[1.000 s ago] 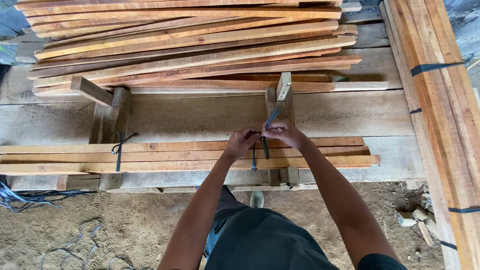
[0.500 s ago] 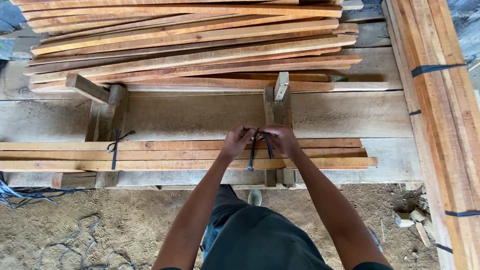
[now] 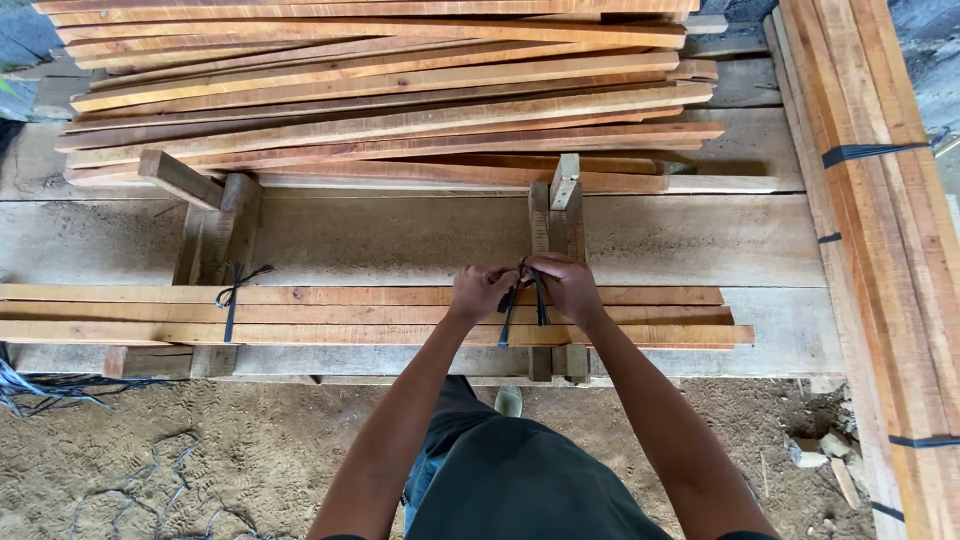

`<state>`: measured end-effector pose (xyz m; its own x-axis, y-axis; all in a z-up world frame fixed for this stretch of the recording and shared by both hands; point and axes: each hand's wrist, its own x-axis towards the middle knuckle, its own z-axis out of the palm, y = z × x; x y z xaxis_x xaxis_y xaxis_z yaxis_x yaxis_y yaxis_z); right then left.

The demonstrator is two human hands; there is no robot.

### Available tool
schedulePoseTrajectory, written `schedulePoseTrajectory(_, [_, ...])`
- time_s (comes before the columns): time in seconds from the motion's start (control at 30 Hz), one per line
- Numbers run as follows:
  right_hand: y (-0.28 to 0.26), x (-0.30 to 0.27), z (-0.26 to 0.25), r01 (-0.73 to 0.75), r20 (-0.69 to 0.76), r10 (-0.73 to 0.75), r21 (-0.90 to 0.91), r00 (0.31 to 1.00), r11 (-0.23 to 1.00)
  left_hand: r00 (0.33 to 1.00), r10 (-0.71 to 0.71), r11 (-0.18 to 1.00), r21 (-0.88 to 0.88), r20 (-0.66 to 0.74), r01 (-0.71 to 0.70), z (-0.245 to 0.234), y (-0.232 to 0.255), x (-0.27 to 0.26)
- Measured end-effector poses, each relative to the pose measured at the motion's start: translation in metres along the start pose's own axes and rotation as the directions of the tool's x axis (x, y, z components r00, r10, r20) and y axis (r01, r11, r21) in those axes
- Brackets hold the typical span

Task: Bundling and organizing pieces of wood using plastic straps in a workshop.

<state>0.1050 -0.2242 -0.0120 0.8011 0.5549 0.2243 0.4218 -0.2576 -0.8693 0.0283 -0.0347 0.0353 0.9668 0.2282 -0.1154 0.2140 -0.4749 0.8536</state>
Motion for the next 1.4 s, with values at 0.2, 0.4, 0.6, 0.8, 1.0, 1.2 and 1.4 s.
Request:
schedulePoseTrajectory(0.2, [0.004, 0.002, -0.001, -0.034, -0.004, 0.034, 0.046, 0.999, 0.998, 0.997, -0.039, 0.999, 0.034, -0.061, 0.041, 0.013, -0.015, -0.011])
schedulePoseTrajectory(0.4, [0.000, 0.001, -0.004, -0.047, 0.008, 0.047, 0.072, 0.999, 0.996, 0.912, 0.332, 0.937, 0.192, -0.242, -0.291, 0.042, -0.077, 0.007])
schedulePoseTrajectory(0.6, [0.000, 0.000, -0.002, -0.050, -0.003, 0.050, 0.085, 0.999, 0.995, 0.888, 0.391, 0.887, 0.357, -0.241, -0.293, 0.034, -0.041, -0.006])
schedulePoseTrajectory(0.8, [-0.005, 0.000, -0.001, -0.033, -0.024, 0.034, 0.053, 0.999, 0.998, 0.876, 0.415, 0.828, 0.500, -0.245, -0.253, 0.035, -0.035, -0.005])
schedulePoseTrajectory(1.0, [-0.014, -0.001, 0.001, -0.012, -0.038, 0.015, 0.078, 0.999, 0.997, 0.928, 0.343, 0.887, 0.373, -0.142, -0.271, 0.033, -0.043, -0.002])
schedulePoseTrajectory(1.2, [0.001, 0.006, 0.002, -0.116, 0.054, 0.103, 0.382, 0.993, 0.917, 0.992, 0.090, 0.994, -0.052, -0.092, -0.095, 0.027, -0.045, 0.005])
schedulePoseTrajectory(1.4, [-0.010, 0.024, -0.016, -0.160, 0.157, 0.103, 0.412, 0.982, 0.897, 0.999, -0.021, 0.970, -0.244, -0.041, 0.010, 0.020, -0.037, 0.009])
